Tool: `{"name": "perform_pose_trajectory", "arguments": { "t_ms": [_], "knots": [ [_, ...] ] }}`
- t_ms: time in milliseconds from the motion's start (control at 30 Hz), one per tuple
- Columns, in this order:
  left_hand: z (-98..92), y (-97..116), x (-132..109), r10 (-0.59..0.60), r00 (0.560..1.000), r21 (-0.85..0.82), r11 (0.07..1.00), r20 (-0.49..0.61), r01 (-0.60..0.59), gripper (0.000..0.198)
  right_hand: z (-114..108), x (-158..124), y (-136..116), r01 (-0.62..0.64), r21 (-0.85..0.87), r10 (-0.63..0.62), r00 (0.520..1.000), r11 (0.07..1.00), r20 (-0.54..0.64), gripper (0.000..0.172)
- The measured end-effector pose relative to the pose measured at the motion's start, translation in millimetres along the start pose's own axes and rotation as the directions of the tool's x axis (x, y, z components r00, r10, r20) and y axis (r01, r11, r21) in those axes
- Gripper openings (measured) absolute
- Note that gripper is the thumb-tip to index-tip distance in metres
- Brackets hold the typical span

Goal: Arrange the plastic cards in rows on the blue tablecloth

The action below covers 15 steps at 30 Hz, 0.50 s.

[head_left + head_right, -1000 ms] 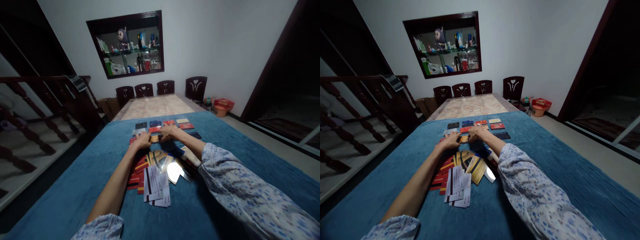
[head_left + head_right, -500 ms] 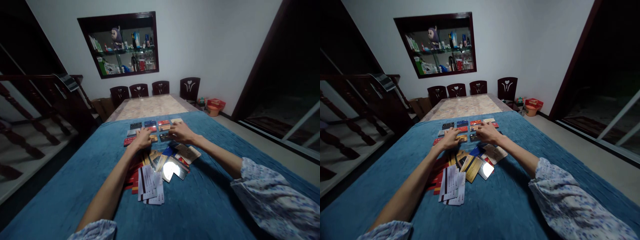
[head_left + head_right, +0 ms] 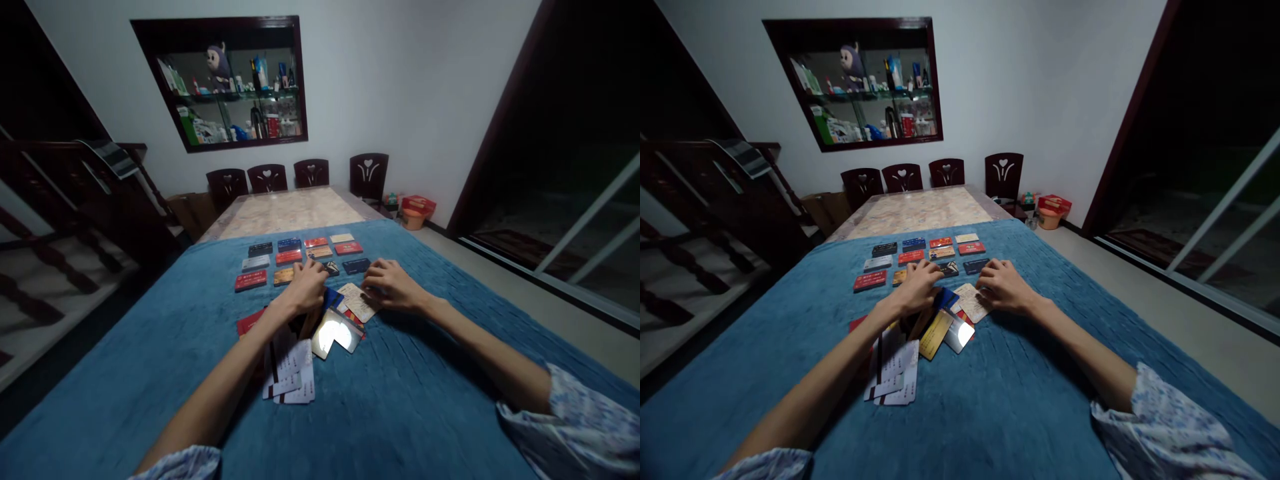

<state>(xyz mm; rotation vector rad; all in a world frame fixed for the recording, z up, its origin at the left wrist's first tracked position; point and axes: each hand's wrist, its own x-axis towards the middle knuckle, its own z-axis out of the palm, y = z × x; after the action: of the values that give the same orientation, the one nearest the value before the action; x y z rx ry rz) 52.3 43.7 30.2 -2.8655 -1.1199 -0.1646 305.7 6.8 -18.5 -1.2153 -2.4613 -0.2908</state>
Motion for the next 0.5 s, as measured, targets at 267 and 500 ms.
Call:
{"name": "perform_pose_trajectory", "arguments": {
  "t_ms": [267, 500],
  "knots": [
    [6.6, 35, 0, 0.122, 0.991, 0.035, 0.992, 0.048, -0.123, 0.022, -10, -19, -8, -0.021, 0.081, 0.02, 1.0, 0.996, 0.019, 0.025],
    [3.7, 76, -2, 0.164, 0.976, 0.056, 0.983, 0.142, -0.173, 0.023, -11, -22, -6, -0.03, 0.104, 0.013, 0.986, 0.994, 0.164, 0.028]
  ]
}}
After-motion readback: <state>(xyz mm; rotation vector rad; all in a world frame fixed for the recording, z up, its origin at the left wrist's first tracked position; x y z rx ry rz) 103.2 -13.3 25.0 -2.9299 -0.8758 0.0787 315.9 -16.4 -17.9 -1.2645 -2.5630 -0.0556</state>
